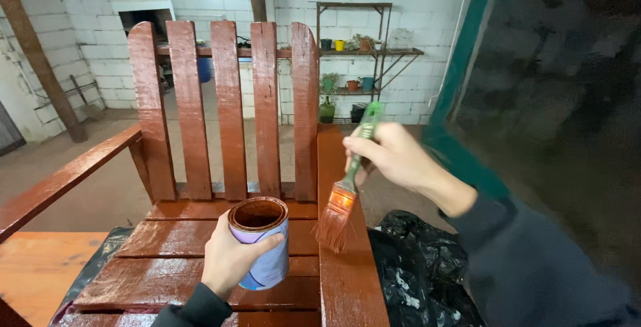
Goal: The person applies a reddish-brown stain to a wooden chair using a paintbrush. They dip the brush into a can of stain and systematically cover the back slats, armrests, seat slats, and legs. The chair is positioned on a black plastic sheet on the floor in a workshop.
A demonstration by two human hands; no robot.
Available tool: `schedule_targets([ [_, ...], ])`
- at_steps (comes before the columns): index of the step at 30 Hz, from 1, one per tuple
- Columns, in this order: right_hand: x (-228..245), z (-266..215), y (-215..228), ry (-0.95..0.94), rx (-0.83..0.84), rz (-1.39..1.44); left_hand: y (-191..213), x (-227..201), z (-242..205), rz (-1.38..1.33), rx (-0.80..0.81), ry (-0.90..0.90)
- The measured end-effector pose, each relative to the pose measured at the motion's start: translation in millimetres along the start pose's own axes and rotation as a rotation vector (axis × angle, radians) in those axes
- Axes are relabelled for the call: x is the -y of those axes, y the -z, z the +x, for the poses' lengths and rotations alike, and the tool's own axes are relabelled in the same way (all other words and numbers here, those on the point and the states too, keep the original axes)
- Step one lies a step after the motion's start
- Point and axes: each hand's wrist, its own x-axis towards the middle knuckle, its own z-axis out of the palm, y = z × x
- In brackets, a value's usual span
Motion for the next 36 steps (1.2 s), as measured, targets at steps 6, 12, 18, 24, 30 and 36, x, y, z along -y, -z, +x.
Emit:
schedule_targets([
  [6,-55,68,1,-0.364,-0.102,0.085,5,-6,-3,-0.035,0.017,0.02],
  [12,-79,73,10,-0.025,-0.237,-0.228,16,-12,-10,-0.029,0.04,0.042],
  [18,-34,-35,-29,0.361,0.032,-0.595,12,7,6,0.028,0.015,-0.008],
  [24,13,-91,-16,0.45,0.001,-0.505,12,-9,-8,-0.027,0.049,-0.035],
  [30,11,-45,-9,-0.145,-0.174,0.075,18,-3,-24,-0.105,-0.006,-0.091],
  [36,-32,2,-8,-0.395,-0.201,0.129,32,1,-49,-0.097,-0.033,-0.074],
])
